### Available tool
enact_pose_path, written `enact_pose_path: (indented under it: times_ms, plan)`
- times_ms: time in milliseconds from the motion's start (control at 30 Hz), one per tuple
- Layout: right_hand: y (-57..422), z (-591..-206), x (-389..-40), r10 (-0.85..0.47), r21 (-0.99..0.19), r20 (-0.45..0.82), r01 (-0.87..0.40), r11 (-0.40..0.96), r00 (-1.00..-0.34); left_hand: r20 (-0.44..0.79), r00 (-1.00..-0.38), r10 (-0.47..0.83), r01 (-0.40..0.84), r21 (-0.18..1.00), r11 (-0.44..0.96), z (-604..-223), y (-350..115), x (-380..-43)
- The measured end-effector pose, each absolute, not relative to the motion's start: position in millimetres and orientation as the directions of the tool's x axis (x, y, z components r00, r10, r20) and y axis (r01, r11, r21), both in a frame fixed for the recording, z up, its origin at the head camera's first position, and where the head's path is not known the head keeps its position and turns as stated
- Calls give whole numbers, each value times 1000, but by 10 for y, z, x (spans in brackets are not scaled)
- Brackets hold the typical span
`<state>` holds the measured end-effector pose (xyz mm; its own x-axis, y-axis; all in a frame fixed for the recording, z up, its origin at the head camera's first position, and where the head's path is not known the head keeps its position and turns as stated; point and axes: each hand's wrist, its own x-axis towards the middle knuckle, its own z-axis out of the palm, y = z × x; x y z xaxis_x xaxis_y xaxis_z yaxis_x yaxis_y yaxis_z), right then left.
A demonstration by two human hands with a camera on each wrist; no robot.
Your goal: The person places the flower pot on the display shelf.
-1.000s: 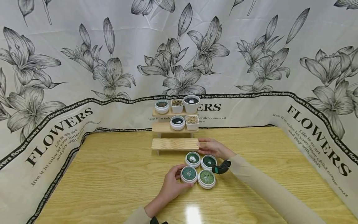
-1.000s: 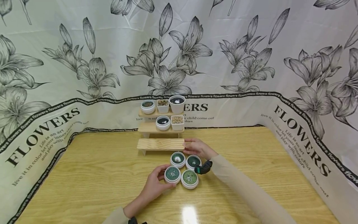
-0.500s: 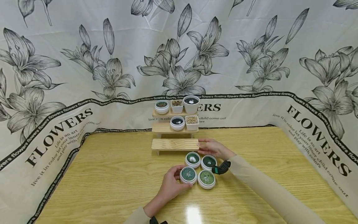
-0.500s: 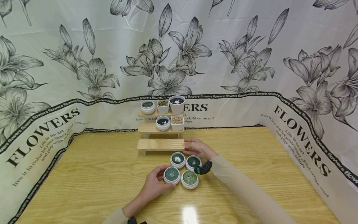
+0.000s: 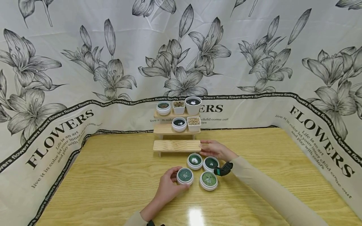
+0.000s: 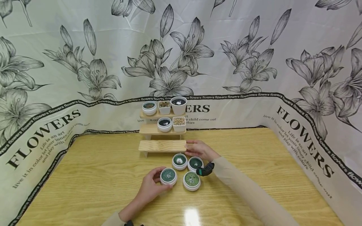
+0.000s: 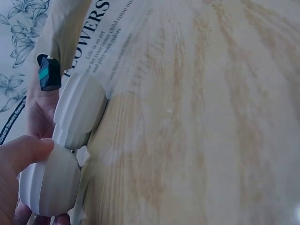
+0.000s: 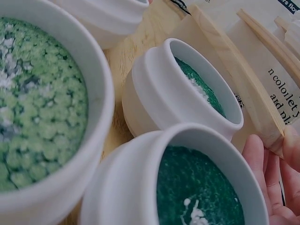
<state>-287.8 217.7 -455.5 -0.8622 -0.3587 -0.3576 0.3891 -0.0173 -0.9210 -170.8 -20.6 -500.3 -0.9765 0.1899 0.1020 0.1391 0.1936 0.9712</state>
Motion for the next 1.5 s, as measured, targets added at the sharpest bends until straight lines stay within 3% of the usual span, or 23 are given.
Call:
enact_pose_path:
  times_ms: [1033, 1500]
  plan:
    - [2178, -4538, -2897, -374, -917, -361, 399, -26, -854, 204, -977, 58, 212, 952, 223, -4482, -553, -1957]
    - [2179, -4543, -2903, -384, -909, -367, 413, -44, -847, 244, -970, -16, 232, 936, 264, -4377, -638, -2258]
